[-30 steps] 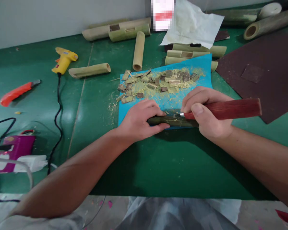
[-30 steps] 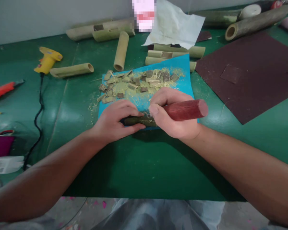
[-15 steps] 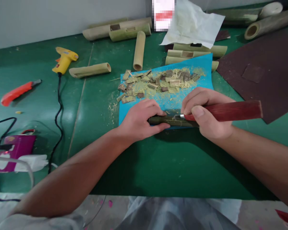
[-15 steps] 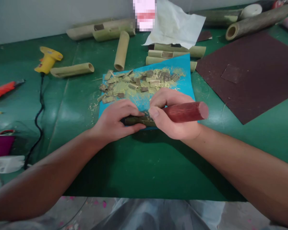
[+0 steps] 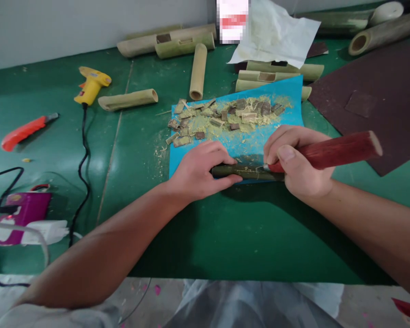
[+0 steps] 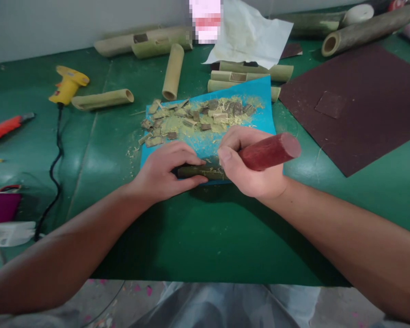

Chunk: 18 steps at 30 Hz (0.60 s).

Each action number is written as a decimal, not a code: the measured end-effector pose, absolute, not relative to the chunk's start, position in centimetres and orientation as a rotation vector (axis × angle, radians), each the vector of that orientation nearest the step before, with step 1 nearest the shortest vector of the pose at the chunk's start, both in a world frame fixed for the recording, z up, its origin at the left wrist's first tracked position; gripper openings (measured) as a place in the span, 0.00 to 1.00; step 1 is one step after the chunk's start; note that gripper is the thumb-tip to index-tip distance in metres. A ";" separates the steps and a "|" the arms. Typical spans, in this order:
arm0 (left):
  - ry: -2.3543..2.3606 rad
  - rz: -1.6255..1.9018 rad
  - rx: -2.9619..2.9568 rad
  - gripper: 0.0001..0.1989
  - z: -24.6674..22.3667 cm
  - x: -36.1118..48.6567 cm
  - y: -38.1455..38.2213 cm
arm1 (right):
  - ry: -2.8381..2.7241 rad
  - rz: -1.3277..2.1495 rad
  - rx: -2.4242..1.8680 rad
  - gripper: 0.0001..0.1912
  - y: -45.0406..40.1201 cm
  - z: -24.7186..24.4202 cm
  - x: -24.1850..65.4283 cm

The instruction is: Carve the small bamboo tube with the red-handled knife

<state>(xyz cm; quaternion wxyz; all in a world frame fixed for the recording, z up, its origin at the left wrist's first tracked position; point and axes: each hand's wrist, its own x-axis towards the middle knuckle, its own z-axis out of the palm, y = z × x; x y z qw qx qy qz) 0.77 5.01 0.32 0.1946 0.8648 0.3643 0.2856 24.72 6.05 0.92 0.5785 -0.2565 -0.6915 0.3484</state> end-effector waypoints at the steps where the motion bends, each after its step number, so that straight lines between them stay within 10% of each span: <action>1: 1.021 0.800 2.425 0.12 0.3 0.8 5.0 | -1.616 0.815 -0.607 0.19 6.1 0.9 24.7; 18: 1.007 0.808 2.434 0.12 0.4 0.7 5.1 | -1.591 0.824 -0.580 0.19 6.1 0.8 24.6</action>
